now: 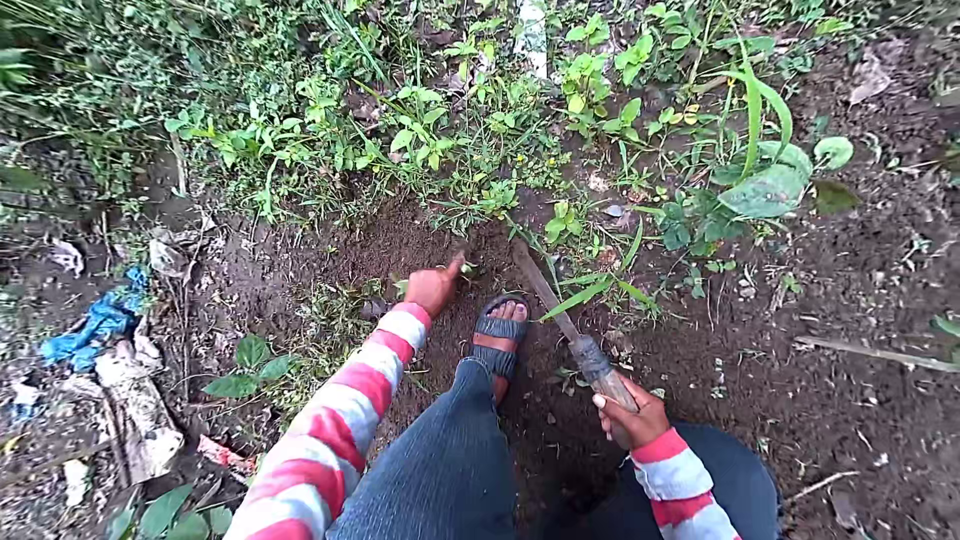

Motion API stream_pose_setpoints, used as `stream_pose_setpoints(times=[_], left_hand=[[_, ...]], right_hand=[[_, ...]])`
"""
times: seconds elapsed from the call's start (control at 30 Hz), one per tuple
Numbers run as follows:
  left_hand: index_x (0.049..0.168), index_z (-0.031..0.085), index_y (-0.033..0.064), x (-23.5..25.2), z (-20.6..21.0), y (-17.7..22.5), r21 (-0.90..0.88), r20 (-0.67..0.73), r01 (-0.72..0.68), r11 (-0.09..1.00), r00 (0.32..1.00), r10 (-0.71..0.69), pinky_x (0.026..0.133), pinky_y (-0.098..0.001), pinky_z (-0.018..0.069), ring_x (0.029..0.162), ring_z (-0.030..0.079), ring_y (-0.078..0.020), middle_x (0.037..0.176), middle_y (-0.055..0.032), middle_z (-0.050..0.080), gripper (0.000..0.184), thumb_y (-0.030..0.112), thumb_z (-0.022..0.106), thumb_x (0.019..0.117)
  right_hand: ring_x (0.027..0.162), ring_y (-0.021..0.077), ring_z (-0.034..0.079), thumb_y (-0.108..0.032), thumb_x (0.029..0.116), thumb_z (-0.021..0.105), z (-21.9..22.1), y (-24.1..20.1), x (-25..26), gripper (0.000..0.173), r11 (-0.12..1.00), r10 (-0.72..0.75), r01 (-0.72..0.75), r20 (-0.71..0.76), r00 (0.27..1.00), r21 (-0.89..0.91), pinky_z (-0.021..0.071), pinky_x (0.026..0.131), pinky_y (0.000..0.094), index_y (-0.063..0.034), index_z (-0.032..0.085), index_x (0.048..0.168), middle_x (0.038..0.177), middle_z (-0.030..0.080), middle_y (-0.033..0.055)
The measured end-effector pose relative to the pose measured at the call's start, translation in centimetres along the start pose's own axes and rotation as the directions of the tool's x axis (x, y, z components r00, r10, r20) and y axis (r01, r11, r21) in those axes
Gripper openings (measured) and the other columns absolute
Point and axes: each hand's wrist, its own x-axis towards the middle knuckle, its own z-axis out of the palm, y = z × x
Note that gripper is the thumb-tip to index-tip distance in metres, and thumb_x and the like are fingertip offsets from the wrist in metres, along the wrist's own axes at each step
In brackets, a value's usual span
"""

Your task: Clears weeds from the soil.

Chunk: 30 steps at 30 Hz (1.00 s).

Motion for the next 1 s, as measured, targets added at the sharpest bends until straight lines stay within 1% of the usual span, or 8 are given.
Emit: stream_pose_setpoints(times=[0.1, 0.27, 0.4, 0.57, 0.67, 0.77, 0.87, 1.0], left_hand=[[0.164, 0.028, 0.0325, 3.5, 3.2, 2.9, -0.017, 0.172, -0.099, 0.995, 0.980, 0.101, 0.086, -0.0694, 0.0522, 0.101, 0.070, -0.0496, 0.109, -0.0269, 0.073, 0.069, 0.026, 0.061, 0.1035], [0.142, 0.059, 0.0136, 4.2, 3.8, 3.0, 0.036, 0.220, -0.087, 0.996, 0.972, 0.077, 0.092, -0.0682, 0.0513, 0.112, 0.068, -0.0486, 0.118, -0.0270, 0.071, 0.042, 0.036, 0.054, 0.1070], [0.128, 0.064, 0.0019, 4.5, 2.8, 0.1, -0.130, 0.010, 0.170, 0.977, 0.985, -0.171, 0.089, -0.0685, 0.0522, 0.109, 0.069, -0.0502, 0.112, -0.0292, 0.072, 0.045, 0.039, 0.048, 0.1085], [0.125, 0.064, -0.0049, 3.3, -1.5, -4.5, -0.505, -0.155, 0.357, 0.786, 0.858, -0.489, 0.094, -0.0738, 0.0471, 0.113, 0.065, -0.0551, 0.113, -0.0358, 0.069, 0.049, 0.038, 0.048, 0.1086], [0.128, 0.067, -0.0042, 2.6, -1.7, -3.0, -0.445, -0.383, 0.066, 0.893, 0.887, -0.257, 0.091, -0.0718, 0.0494, 0.106, 0.069, -0.0543, 0.112, -0.0339, 0.071, 0.037, 0.024, 0.058, 0.1048], [0.118, 0.073, -0.0015, 5.1, -2.3, 0.2, -0.175, -0.508, -0.292, 0.940, 0.845, 0.168, 0.091, -0.0657, 0.0540, 0.124, 0.062, -0.0477, 0.141, -0.0246, 0.061, 0.026, 0.010, 0.067, 0.0951], [0.138, 0.065, 0.0109, 8.2, -3.5, 3.2, 0.020, -0.310, -0.155, 0.988, 0.938, 0.153, 0.083, -0.0642, 0.0554, 0.136, 0.051, -0.0475, 0.163, -0.0120, 0.042, 0.038, 0.010, 0.059, 0.1003], [0.155, 0.047, 0.0136, 9.7, -4.4, 4.3, 0.026, -0.189, 0.026, 0.999, 0.982, -0.021, 0.084, -0.0711, 0.0536, 0.128, 0.053, -0.0588, 0.157, -0.0299, 0.041, 0.052, 0.013, 0.055, 0.1036]], right_hand=[[0.056, 0.0144, 0.067, -0.017, 0.0816, 0.071, -0.6, 0.5, -0.4, 0.077, 0.998, -0.045, 0.043, 0.055, 0.997, 0.047, 0.0592, 0.050, 0.0307, 0.0059, 0.041, 0.150, 0.077, 0.072, 0.0055], [0.045, 0.0118, 0.063, -0.017, 0.0831, 0.068, -3.5, 0.4, -3.1, 0.060, 0.960, -0.062, 0.061, -0.005, 0.998, 0.272, 0.0534, 0.039, 0.0283, 0.0048, 0.051, 0.137, 0.064, 0.068, 0.0021], [0.047, 0.0126, 0.063, -0.020, 0.0839, 0.074, -7.7, 0.2, -7.1, 0.047, 0.951, -0.037, 0.014, 0.067, 0.997, 0.310, 0.0548, 0.042, 0.0289, -0.0064, 0.063, 0.127, 0.065, 0.069, 0.0027], [0.046, 0.0127, 0.062, -0.030, 0.0816, 0.080, -5.9, -0.4, -5.0, 0.044, 0.924, 0.006, -0.070, 0.170, 0.985, 0.377, 0.0533, 0.041, 0.0295, -0.0098, 0.068, 0.119, 0.065, 0.068, 0.0036], [0.044, 0.0132, 0.058, -0.014, 0.0938, 0.059, 2.5, -3.6, 2.0, 0.043, 0.954, 0.044, -0.073, 0.106, 0.993, 0.290, 0.0497, 0.038, 0.0289, 0.0015, 0.052, 0.133, 0.063, 0.062, 0.0041], [0.044, 0.0153, 0.059, -0.005, 0.0971, 0.062, 6.1, -5.3, 4.8, 0.049, 0.975, 0.023, -0.037, 0.067, 0.998, 0.221, 0.0495, 0.037, 0.0297, 0.0048, 0.048, 0.143, 0.062, 0.063, 0.0080], [0.045, 0.0151, 0.060, -0.003, 0.0897, 0.069, 5.7, -4.0, 4.3, 0.061, 0.980, -0.045, 0.038, 0.034, 0.998, 0.197, 0.0516, 0.039, 0.0293, 0.0073, 0.047, 0.145, 0.065, 0.066, 0.0091], [0.046, 0.0149, 0.061, 0.000, 0.0861, 0.071, 5.6, -3.5, 4.8, 0.065, 0.973, -0.073, 0.066, 0.021, 0.997, 0.222, 0.0533, 0.042, 0.0290, 0.0080, 0.046, 0.146, 0.065, 0.067, 0.0092]])
